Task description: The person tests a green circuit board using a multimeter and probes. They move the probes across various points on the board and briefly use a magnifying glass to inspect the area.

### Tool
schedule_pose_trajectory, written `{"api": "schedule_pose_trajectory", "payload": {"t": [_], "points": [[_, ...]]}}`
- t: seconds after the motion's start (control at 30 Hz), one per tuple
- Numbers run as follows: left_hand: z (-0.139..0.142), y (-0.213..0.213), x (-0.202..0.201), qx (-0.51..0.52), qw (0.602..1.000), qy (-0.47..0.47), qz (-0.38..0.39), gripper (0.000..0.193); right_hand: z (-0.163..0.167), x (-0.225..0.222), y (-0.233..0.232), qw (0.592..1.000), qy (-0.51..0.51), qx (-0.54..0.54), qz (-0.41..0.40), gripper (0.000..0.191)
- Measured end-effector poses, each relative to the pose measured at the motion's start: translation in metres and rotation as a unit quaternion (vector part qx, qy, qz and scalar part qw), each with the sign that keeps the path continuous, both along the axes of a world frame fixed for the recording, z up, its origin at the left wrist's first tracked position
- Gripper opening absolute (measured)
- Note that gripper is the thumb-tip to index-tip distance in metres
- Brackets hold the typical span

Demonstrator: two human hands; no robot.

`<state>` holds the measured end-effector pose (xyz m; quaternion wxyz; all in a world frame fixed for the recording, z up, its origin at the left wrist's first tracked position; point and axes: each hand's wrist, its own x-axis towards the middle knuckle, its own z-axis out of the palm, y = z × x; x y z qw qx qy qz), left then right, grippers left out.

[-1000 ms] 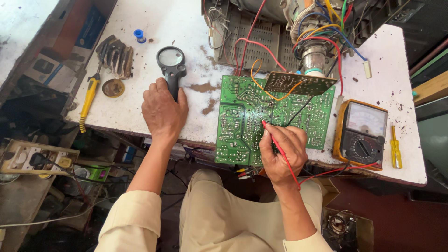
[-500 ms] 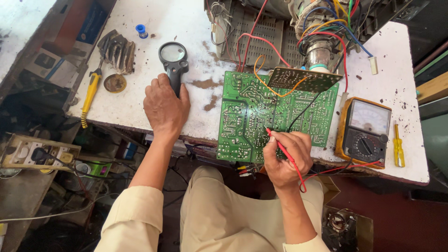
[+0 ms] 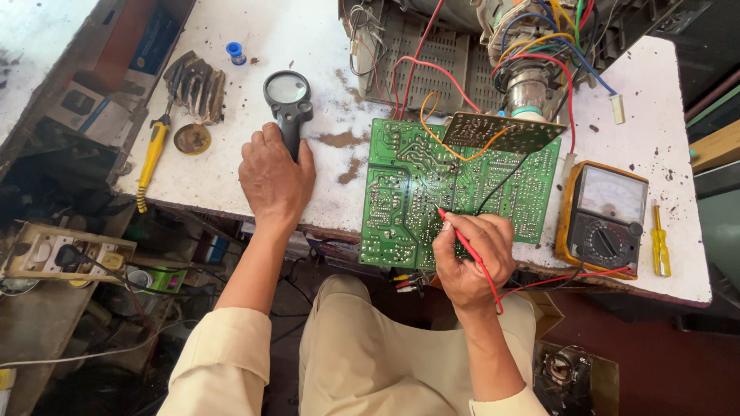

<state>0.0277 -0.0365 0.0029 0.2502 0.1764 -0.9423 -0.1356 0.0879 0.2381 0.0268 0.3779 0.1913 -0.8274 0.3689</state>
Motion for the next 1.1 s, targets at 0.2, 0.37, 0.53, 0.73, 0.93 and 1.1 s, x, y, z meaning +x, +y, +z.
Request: {"api": "schedule_pose_trajectory", "payload": {"t": [0.2, 0.37, 0.53, 0.73, 0.93, 1.1], "points": [[-0.0002, 0.0, 0.0005, -0.001, 1.0, 0.003, 0.001, 0.043, -0.0006, -0.0002, -0.0011, 1.0, -0.002, -0.001, -0.001, 0.018], [-0.0002, -0.0002, 0.0003, 0.001, 1.0, 0.003, 0.001, 0.043, -0.0013, -0.0003, -0.0019, 1.0, -0.002, -0.001, -0.001, 0.019], [-0.0001, -0.0004, -0.0008, -0.004, 1.0, 0.001, 0.001, 0.044, -0.0019, 0.0001, -0.0021, 1.0, -0.009, -0.016, 0.001, 0.017], [-0.0015, 0.0, -0.0005, -0.009, 1.0, 0.007, 0.0, 0.045, -0.0001, 0.0021, 0.0025, 0.999, -0.008, -0.036, -0.018, 0.016], [-0.0013, -0.0003, 0.0004, -0.003, 1.0, -0.009, -0.002, 0.046, 0.0032, -0.0003, -0.0001, 1.0, -0.006, -0.017, 0.001, 0.017], [-0.0026, 0.0007, 0.0009, -0.003, 1.0, -0.002, 0.002, 0.045, 0.0036, -0.0015, -0.0012, 1.0, -0.002, -0.012, -0.001, 0.017]]}}
